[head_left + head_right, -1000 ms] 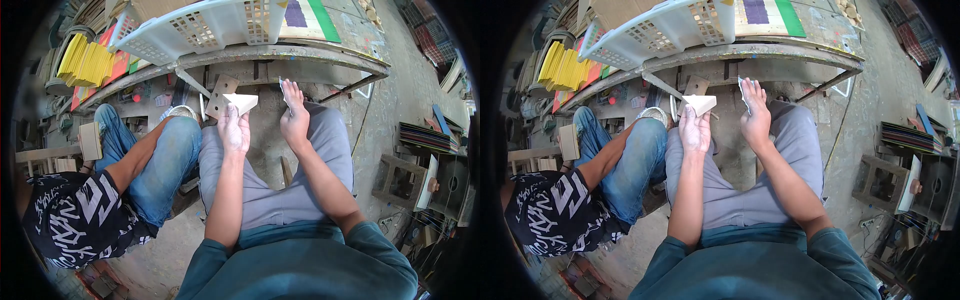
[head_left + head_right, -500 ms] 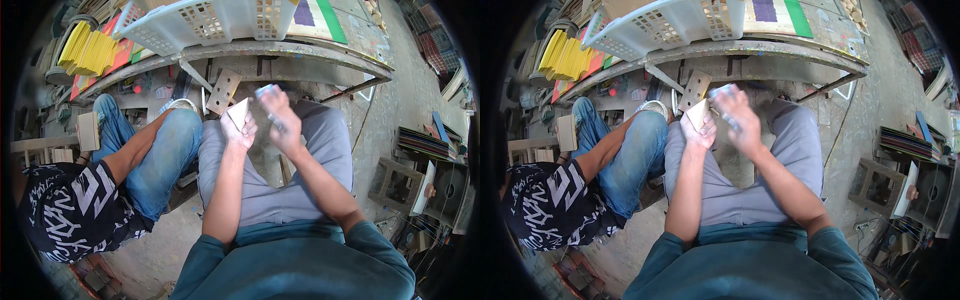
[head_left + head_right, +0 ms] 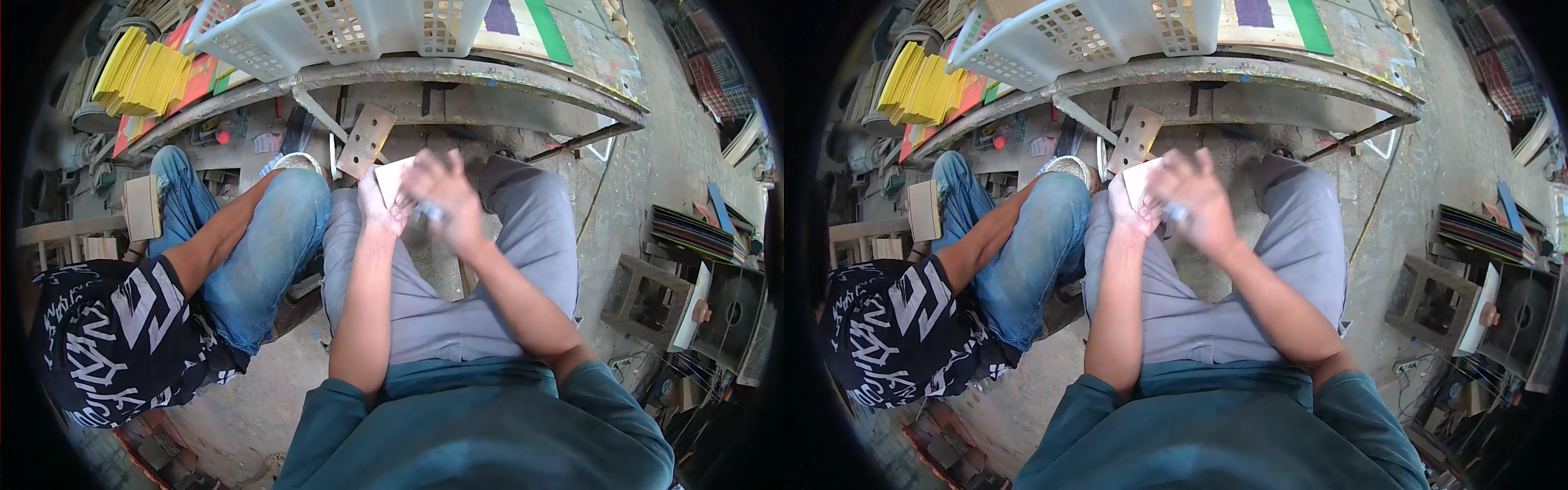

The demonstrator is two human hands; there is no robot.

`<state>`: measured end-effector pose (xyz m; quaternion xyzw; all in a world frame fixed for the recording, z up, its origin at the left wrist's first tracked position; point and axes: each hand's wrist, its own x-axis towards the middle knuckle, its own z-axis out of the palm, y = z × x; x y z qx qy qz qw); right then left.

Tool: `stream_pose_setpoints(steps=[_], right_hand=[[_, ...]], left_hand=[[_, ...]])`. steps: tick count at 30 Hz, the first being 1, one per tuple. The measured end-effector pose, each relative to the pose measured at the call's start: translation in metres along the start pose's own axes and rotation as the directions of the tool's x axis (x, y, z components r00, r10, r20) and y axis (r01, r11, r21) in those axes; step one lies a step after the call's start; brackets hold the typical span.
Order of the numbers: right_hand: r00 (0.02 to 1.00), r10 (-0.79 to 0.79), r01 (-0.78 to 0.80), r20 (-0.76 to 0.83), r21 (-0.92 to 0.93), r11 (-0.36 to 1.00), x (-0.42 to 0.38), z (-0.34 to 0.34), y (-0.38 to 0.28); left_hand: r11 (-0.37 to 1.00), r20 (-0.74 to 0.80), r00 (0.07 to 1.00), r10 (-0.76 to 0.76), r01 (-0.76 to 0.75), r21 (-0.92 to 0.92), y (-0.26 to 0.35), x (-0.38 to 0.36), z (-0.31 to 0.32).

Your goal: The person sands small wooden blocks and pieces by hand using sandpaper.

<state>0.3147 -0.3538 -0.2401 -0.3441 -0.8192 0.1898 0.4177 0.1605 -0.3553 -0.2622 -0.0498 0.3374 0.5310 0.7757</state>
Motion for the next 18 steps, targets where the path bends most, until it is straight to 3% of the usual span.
stream_pose_setpoints(steps=[1, 2, 3, 5, 7, 8, 9, 10, 11, 12, 13, 15, 16, 18], right_hand=[[0.985, 0.151, -0.156, -0.083, -0.056, 0.986, -0.003, 0.005, 0.016], [0.938, 0.307, -0.327, -0.159, -0.116, 0.938, -0.005, 0.003, 0.037], [0.907, 0.336, -0.350, -0.254, -0.010, 0.937, -0.011, 0.000, 0.064], [0.881, 0.325, -0.335, -0.344, 0.032, 0.942, 0.008, -0.024, 0.044], [0.951, 0.129, -0.109, -0.282, 0.083, 0.991, 0.010, -0.018, 0.016], [0.986, -0.004, 0.018, -0.164, 0.083, 0.996, 0.008, -0.011, -0.001], [0.984, -0.171, 0.177, -0.048, 0.218, 0.960, 0.010, -0.006, -0.015], [0.973, -0.165, 0.141, 0.159, 0.153, 0.978, 0.002, 0.005, -0.019], [0.975, -0.160, 0.136, 0.153, 0.155, 0.979, -0.001, 0.010, -0.009], [0.990, -0.120, 0.119, 0.079, 0.028, 0.993, -0.001, 0.016, 0.004], [0.996, -0.094, 0.094, 0.001, -0.100, 0.991, 0.002, 0.016, 0.016], [0.967, 0.251, -0.254, -0.038, -0.175, 0.951, 0.012, 0.001, 0.032], [0.924, 0.367, -0.379, -0.102, -0.144, 0.914, 0.002, 0.002, 0.053], [0.872, 0.433, -0.434, -0.227, 0.048, 0.899, -0.006, -0.008, 0.062]], left_hand=[[1.000, -0.006, 1.000, 0.000, 0.000, 0.006, 0.001, -0.002, -0.003], [0.999, 0.090, 0.996, -0.017, 0.020, -0.028, 0.001, -0.003, -0.006], [0.997, 0.191, 0.981, -0.029, 0.041, -0.062, 0.002, -0.003, -0.007], [1.000, 0.140, 0.990, -0.009, 0.012, -0.024, 0.004, -0.003, 0.000], [0.999, 0.049, 0.999, -0.016, 0.014, 0.038, 0.001, 0.001, 0.002], [0.999, 0.052, 0.998, -0.018, 0.016, 0.033, -0.002, 0.000, 0.014], [0.998, -0.124, 0.992, -0.005, -0.003, -0.065, -0.004, -0.002, 0.037], [0.987, -0.300, 0.954, -0.010, -0.038, -0.153, -0.005, -0.007, 0.059], [0.970, -0.469, 0.883, -0.029, -0.088, -0.227, -0.005, -0.010, 0.069], [0.988, -0.388, 0.913, 0.129, -0.153, -0.030, -0.015, -0.001, 0.041], [0.990, 0.200, 0.974, -0.105, 0.121, -0.068, -0.002, 0.005, -0.020], [0.981, 0.386, 0.906, -0.174, 0.194, -0.013, 0.004, 0.001, -0.018], [0.983, 0.388, 0.906, -0.166, 0.184, -0.010, 0.004, 0.000, -0.016], [0.996, 0.246, 0.966, -0.080, 0.090, -0.028, 0.002, 0.001, -0.010]])
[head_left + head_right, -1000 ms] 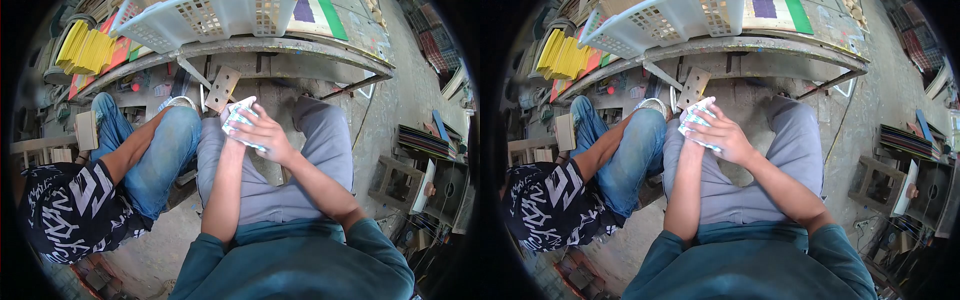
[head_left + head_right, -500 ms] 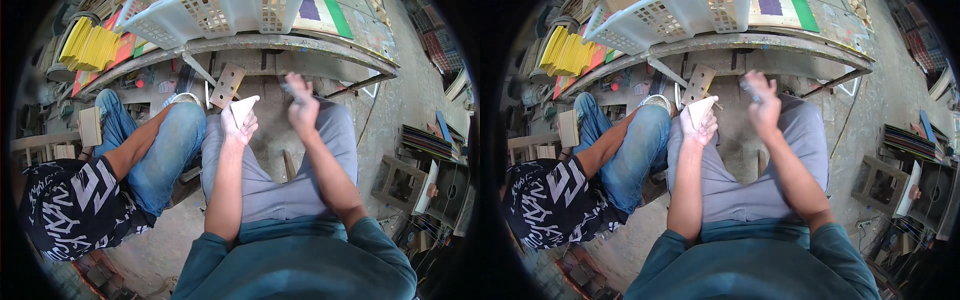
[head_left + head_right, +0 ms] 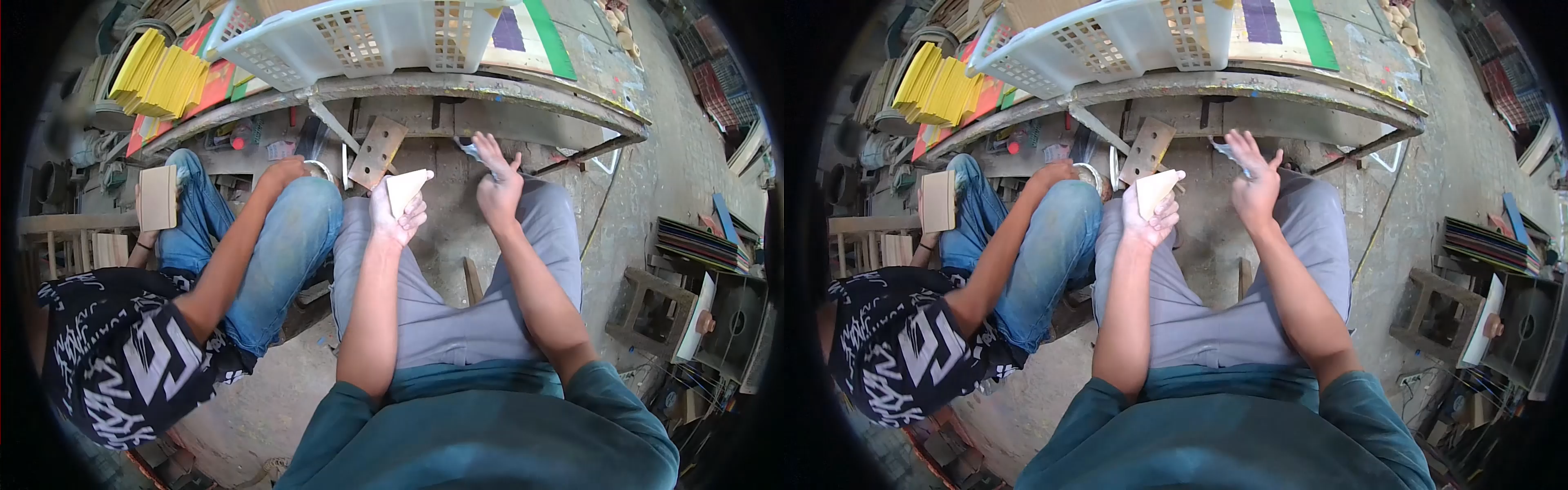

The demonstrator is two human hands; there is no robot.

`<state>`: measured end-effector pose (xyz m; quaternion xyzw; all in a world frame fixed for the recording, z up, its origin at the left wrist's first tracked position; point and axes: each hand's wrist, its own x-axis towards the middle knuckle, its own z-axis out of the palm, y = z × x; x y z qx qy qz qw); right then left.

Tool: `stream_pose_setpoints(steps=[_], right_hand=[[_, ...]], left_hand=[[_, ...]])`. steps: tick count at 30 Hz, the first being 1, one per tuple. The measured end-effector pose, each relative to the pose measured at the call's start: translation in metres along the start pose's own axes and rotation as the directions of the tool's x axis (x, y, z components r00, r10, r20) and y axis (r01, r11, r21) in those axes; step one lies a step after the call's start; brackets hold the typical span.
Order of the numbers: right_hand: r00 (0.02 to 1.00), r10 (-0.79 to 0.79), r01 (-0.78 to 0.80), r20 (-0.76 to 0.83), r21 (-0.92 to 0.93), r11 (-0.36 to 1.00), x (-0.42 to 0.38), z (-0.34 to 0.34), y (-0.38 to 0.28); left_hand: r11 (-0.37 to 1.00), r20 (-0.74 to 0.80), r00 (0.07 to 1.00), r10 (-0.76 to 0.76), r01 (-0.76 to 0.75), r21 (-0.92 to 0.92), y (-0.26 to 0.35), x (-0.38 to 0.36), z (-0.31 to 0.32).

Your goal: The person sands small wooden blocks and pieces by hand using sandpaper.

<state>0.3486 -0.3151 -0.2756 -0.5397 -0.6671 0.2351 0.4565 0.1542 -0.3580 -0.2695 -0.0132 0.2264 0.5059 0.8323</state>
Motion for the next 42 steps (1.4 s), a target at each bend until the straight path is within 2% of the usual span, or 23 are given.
stream_pose_setpoints(steps=[1, 4, 6, 7, 9, 10, 12, 13, 14, 15, 19, 21, 22, 24, 25, 27, 31, 33, 36, 39, 41, 42], right_hand=[[0.998, 0.044, -0.039, -0.042, 0.112, 0.993, 0.000, -0.003, -0.005], [0.992, 0.124, -0.119, -0.023, 0.152, 0.981, -0.002, -0.005, -0.013], [0.963, 0.264, -0.260, 0.053, 0.444, 0.858, -0.007, -0.001, -0.010], [0.963, 0.265, -0.260, 0.052, 0.447, 0.856, -0.007, 0.000, -0.012], [0.953, 0.293, -0.288, 0.082, 0.547, 0.786, -0.001, 0.000, -0.018], [0.954, 0.288, -0.284, 0.082, 0.549, 0.786, 0.001, 0.003, -0.016], [0.957, 0.260, -0.284, 0.130, 0.600, 0.748, 0.000, 0.009, -0.010], [0.958, 0.255, -0.282, 0.131, 0.601, 0.748, -0.001, 0.012, -0.008], [0.954, 0.265, -0.297, 0.144, 0.594, 0.748, -0.003, 0.013, -0.006], [0.949, 0.273, -0.311, 0.156, 0.586, 0.748, -0.004, 0.013, -0.006], [0.945, 0.285, -0.319, 0.158, 0.628, 0.709, -0.004, 0.013, -0.010], [0.940, 0.302, -0.340, 0.161, 0.545, 0.766, -0.003, 0.011, -0.006], [0.940, 0.299, -0.338, 0.161, 0.544, 0.768, -0.002, 0.010, -0.010], [0.948, 0.283, -0.316, 0.144, 0.519, 0.794, -0.004, 0.007, -0.019], [0.949, 0.280, -0.315, 0.146, 0.517, 0.796, -0.005, 0.009, -0.022], [0.980, 0.159, -0.201, 0.123, 0.569, 0.797, -0.008, 0.014, -0.028], [0.990, -0.002, -0.074, 0.141, 0.530, 0.845, -0.017, 0.020, -0.040], [0.980, 0.010, -0.103, 0.200, 0.462, 0.881, -0.020, 0.019, -0.045], [0.980, -0.011, -0.085, 0.196, 0.472, 0.877, -0.024, 0.021, -0.056], [0.982, -0.017, -0.093, 0.187, 0.563, 0.821, -0.028, 0.029, -0.048], [0.981, -0.108, 0.030, 0.159, 0.426, 0.904, -0.027, 0.031, -0.045], [0.981, -0.109, 0.031, 0.160, 0.424, 0.905, -0.027, 0.030, -0.044]], left_hand=[[1.000, 0.004, 1.000, 0.005, -0.005, 0.001, 0.000, 0.003, 0.001], [0.992, -0.050, 0.994, 0.098, -0.093, 0.089, 0.000, 0.010, 0.000], [0.988, 0.013, 0.989, 0.145, -0.146, 0.042, 0.000, 0.009, -0.002], [0.988, 0.012, 0.989, 0.146, -0.146, 0.045, -0.002, 0.006, 0.005], [0.981, -0.172, 0.966, 0.193, -0.193, 0.013, -0.006, 0.002, 0.029], [0.980, -0.169, 0.966, 0.198, -0.198, 0.015, -0.007, 0.004, 0.031], [0.946, -0.206, 0.924, 0.323, -0.309, 0.099, -0.009, 0.007, 0.031], [0.944, -0.204, 0.922, 0.328, -0.313, 0.099, -0.008, 0.011, 0.015], [0.957, 0.011, 0.958, 0.288, -0.287, -0.043, -0.006, 0.019, -0.012], [0.959, 0.232, 0.936, 0.263, -0.227, -0.173, -0.005, 0.024, -0.025], [0.955, 0.231, 0.935, 0.267, -0.226, -0.190, -0.004, 0.013, -0.006], [0.927, -0.024, 0.926, 0.376, -0.376, 0.014, -0.008, 0.016, 0.000], [0.926, -0.022, 0.926, 0.377, -0.377, 0.013, -0.010, 0.017, 0.002], [0.887, -0.078, 0.887, 0.455, -0.444, 0.129, -0.012, 0.017, 0.006], [0.886, -0.078, 0.886, 0.457, -0.446, 0.126, -0.011, 0.017, 0.008], [0.852, -0.065, 0.867, 0.495, -0.469, 0.230, -0.011, 0.015, 0.012], [0.838, -0.040, 0.871, 0.490, -0.457, 0.297, -0.009, 0.016, 0.012], [0.813, -0.060, 0.853, 0.518, -0.469, 0.346, -0.011, 0.015, 0.014], [0.758, -0.038, 0.821, 0.570, -0.507, 0.411, -0.015, 0.014, 0.018], [0.756, -0.032, 0.825, 0.565, -0.502, 0.420, -0.015, 0.016, 0.015], [0.775, -0.008, 0.840, 0.543, -0.497, 0.392, -0.014, 0.015, 0.015], [0.793, 0.018, 0.855, 0.518, -0.488, 0.366, -0.015, 0.014, 0.015]])
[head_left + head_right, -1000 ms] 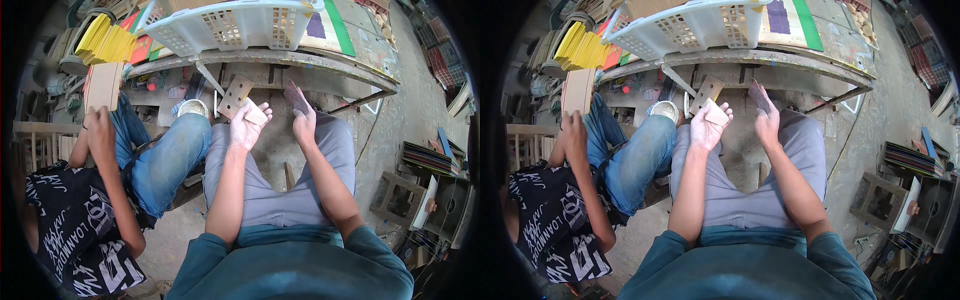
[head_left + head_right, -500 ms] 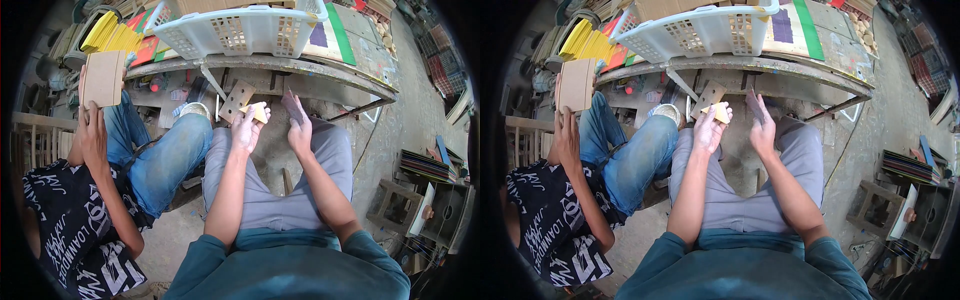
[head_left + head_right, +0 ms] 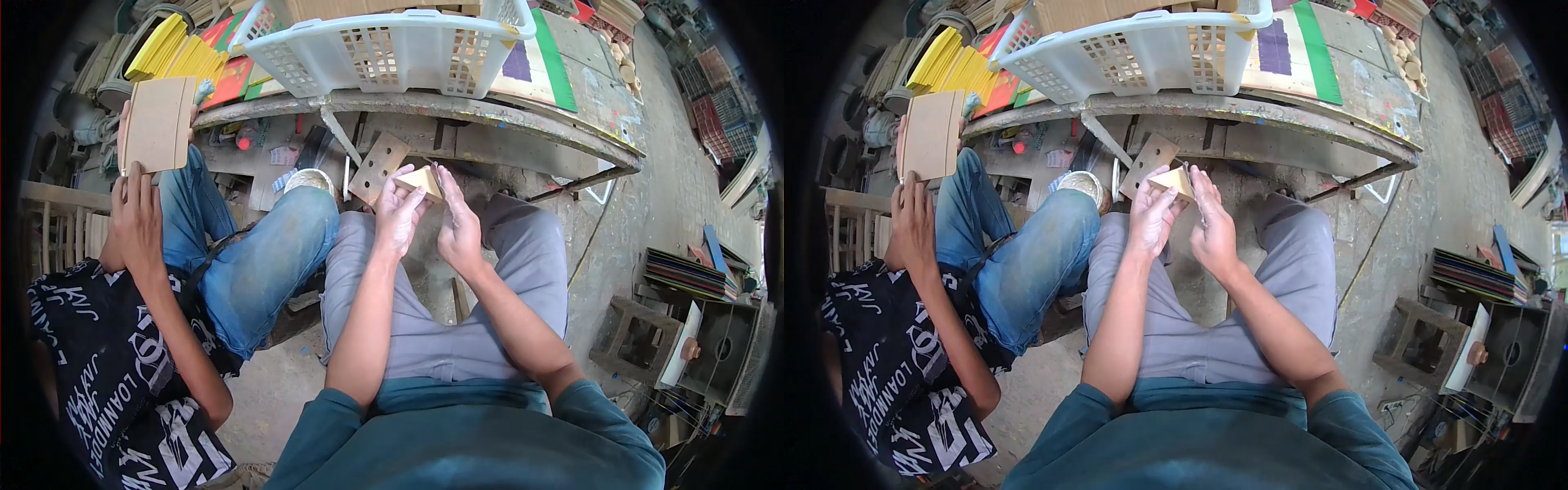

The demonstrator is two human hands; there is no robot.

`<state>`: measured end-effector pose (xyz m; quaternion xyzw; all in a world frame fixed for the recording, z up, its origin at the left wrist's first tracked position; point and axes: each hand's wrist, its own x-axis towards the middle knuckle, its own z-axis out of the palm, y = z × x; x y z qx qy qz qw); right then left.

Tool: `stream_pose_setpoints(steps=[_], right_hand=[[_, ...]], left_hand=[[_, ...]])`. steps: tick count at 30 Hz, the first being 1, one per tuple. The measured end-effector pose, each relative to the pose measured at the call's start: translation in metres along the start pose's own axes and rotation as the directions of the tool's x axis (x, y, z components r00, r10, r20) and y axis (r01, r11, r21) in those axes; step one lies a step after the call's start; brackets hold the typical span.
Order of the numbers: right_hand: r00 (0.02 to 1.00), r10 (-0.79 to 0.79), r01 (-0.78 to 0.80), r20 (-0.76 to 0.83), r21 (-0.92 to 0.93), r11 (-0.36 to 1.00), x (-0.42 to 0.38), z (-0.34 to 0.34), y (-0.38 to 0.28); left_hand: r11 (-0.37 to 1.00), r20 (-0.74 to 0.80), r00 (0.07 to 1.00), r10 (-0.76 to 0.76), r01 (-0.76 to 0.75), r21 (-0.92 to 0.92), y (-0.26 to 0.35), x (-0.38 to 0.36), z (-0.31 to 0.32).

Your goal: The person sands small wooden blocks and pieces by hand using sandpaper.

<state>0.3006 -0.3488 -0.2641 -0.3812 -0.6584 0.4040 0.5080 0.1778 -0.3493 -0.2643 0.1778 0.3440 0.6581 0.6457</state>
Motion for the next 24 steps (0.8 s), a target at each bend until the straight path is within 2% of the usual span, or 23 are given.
stream_pose_setpoints(steps=[2, 4, 6, 8, 9, 10, 12, 14, 20, 22, 23, 24], right_hand=[[0.998, -0.028, 0.042, 0.063, -0.224, 0.974, 0.002, -0.002, -0.008], [0.997, -0.020, 0.038, 0.074, -0.262, 0.964, 0.002, -0.003, -0.009], [0.996, -0.012, 0.037, 0.085, -0.296, 0.955, 0.003, -0.002, -0.011], [0.992, -0.064, 0.099, 0.109, -0.362, 0.927, 0.003, -0.001, -0.016], [0.992, -0.061, 0.097, 0.110, -0.361, 0.927, 0.002, 0.000, -0.016], [0.988, -0.056, 0.105, 0.143, -0.364, 0.926, 0.000, 0.002, -0.016], [0.983, -0.048, 0.111, 0.178, -0.365, 0.924, -0.003, 0.003, -0.012], [0.984, 0.020, 0.047, 0.176, -0.368, 0.929, -0.004, 0.004, -0.006], [0.988, 0.034, 0.028, 0.152, -0.387, 0.921, -0.001, 0.007, 0.002], [0.987, 0.049, 0.014, 0.156, -0.378, 0.926, -0.002, 0.011, 0.000], [0.985, 0.063, 0.002, 0.164, -0.369, 0.929, -0.004, 0.013, -0.002], [0.983, 0.067, 0.000, 0.170, -0.367, 0.930, -0.010, 0.015, -0.008]], left_hand=[[0.999, -0.037, 0.999, 0.014, -0.013, 0.033, -0.002, -0.001, 0.005], [0.997, -0.080, 0.996, 0.027, -0.022, 0.069, -0.003, -0.001, 0.003], [1.000, 0.006, 1.000, -0.001, 0.001, 0.018, -0.002, 0.003, -0.004], [0.999, -0.025, 0.999, -0.029, 0.030, 0.040, -0.003, 0.004, -0.011], [0.996, -0.052, 0.997, -0.057, 0.060, 0.062, -0.004, 0.004, -0.014], [0.992, -0.159, 0.985, -0.073, 0.088, 0.086, -0.005, 0.003, -0.010], [0.988, -0.138, 0.986, -0.096, 0.111, 0.103, -0.004, 0.000, -0.011], [0.983, -0.115, 0.986, -0.123, 0.137, 0.121, -0.002, -0.004, -0.007], [0.964, -0.130, 0.977, -0.172, 0.193, 0.181, -0.003, -0.005, 0.001], [0.931, -0.191, 0.970, -0.149, 0.203, 0.305, -0.011, 0.002, -0.013], [0.931, -0.195, 0.969, -0.150, 0.205, 0.302, -0.018, 0.006, -0.020], [0.896, -0.281, 0.959, -0.041, 0.160, 0.413, -0.025, 0.010, -0.026]])
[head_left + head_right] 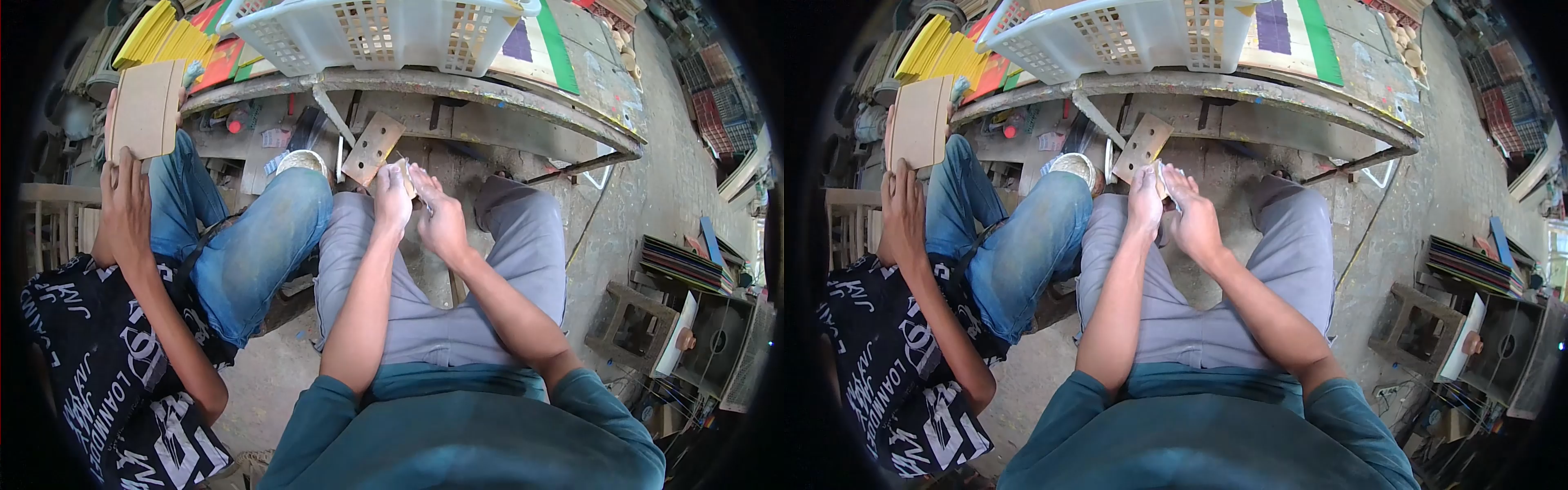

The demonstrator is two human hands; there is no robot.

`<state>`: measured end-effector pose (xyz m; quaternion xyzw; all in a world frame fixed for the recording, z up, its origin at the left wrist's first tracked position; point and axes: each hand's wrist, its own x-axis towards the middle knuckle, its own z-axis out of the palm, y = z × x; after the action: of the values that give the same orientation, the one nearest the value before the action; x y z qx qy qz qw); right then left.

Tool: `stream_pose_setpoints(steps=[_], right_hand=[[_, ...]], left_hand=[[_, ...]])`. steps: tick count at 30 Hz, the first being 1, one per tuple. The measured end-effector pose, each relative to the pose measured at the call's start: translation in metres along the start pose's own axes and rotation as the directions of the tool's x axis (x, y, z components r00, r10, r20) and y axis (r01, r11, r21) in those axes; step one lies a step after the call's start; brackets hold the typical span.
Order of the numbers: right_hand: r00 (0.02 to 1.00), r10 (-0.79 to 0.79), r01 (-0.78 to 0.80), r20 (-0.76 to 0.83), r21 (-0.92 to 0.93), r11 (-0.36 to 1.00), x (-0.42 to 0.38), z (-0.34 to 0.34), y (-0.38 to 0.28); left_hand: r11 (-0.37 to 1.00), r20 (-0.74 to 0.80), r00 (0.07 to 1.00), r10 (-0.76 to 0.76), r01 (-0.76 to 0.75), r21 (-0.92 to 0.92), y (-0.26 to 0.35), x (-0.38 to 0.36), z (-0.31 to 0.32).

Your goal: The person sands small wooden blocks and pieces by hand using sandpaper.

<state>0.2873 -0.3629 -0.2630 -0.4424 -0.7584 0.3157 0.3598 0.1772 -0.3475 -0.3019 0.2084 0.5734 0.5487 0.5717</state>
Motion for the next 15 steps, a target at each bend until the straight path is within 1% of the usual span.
stream_pose_setpoints(steps=[1, 2, 3, 5, 6, 9, 10, 11, 13, 14, 15], right_hand=[[1.000, -0.004, 0.003, 0.019, 0.037, 0.999, -0.007, 0.001, -0.008], [0.999, -0.010, 0.008, 0.034, 0.074, 0.997, -0.008, 0.002, -0.014], [0.999, -0.012, 0.009, 0.037, 0.078, 0.997, -0.007, 0.002, -0.018], [1.000, -0.019, 0.019, -0.013, 0.055, 0.998, -0.005, 0.002, -0.022], [1.000, -0.016, 0.017, -0.016, 0.057, 0.998, -0.004, 0.003, -0.022], [1.000, -0.007, 0.008, 0.012, -0.024, 1.000, -0.002, 0.000, -0.017], [0.998, 0.013, -0.011, 0.059, -0.024, 1.000, -0.007, -0.004, -0.021], [0.998, 0.014, -0.012, 0.054, -0.025, 1.000, -0.011, -0.006, -0.026], [0.996, 0.018, -0.018, 0.091, -0.001, 1.000, -0.019, -0.009, -0.034], [0.991, 0.027, -0.024, 0.131, -0.026, 0.999, -0.018, -0.009, -0.027], [0.991, 0.030, -0.027, 0.132, -0.026, 0.999, -0.014, -0.011, -0.023]], left_hand=[[0.992, -0.116, 0.990, 0.076, -0.063, 0.112, 0.002, 0.000, 0.000], [0.997, -0.201, 0.978, 0.049, -0.037, 0.060, 0.006, -0.001, -0.001], [0.997, -0.207, 0.977, 0.050, -0.038, 0.062, 0.007, 0.000, -0.002], [0.991, -0.198, 0.977, 0.081, -0.058, 0.123, 0.008, -0.003, -0.002], [0.987, -0.176, 0.977, 0.118, -0.095, 0.131, 0.007, -0.006, 0.000], [0.978, -0.126, 0.984, 0.124, -0.100, 0.184, 0.011, -0.008, -0.002], [0.988, -0.158, 0.984, 0.080, -0.057, 0.143, 0.009, -0.007, -0.002], [0.988, -0.154, 0.985, 0.081, -0.058, 0.144, 0.006, -0.003, -0.005], [0.968, -0.197, 0.969, 0.149, -0.102, 0.229, 0.003, 0.003, -0.010], [0.985, -0.196, 0.974, 0.116, -0.086, 0.152, 0.001, 0.002, -0.010], [0.985, -0.196, 0.974, 0.112, -0.083, 0.153, -0.002, 0.000, -0.010]])
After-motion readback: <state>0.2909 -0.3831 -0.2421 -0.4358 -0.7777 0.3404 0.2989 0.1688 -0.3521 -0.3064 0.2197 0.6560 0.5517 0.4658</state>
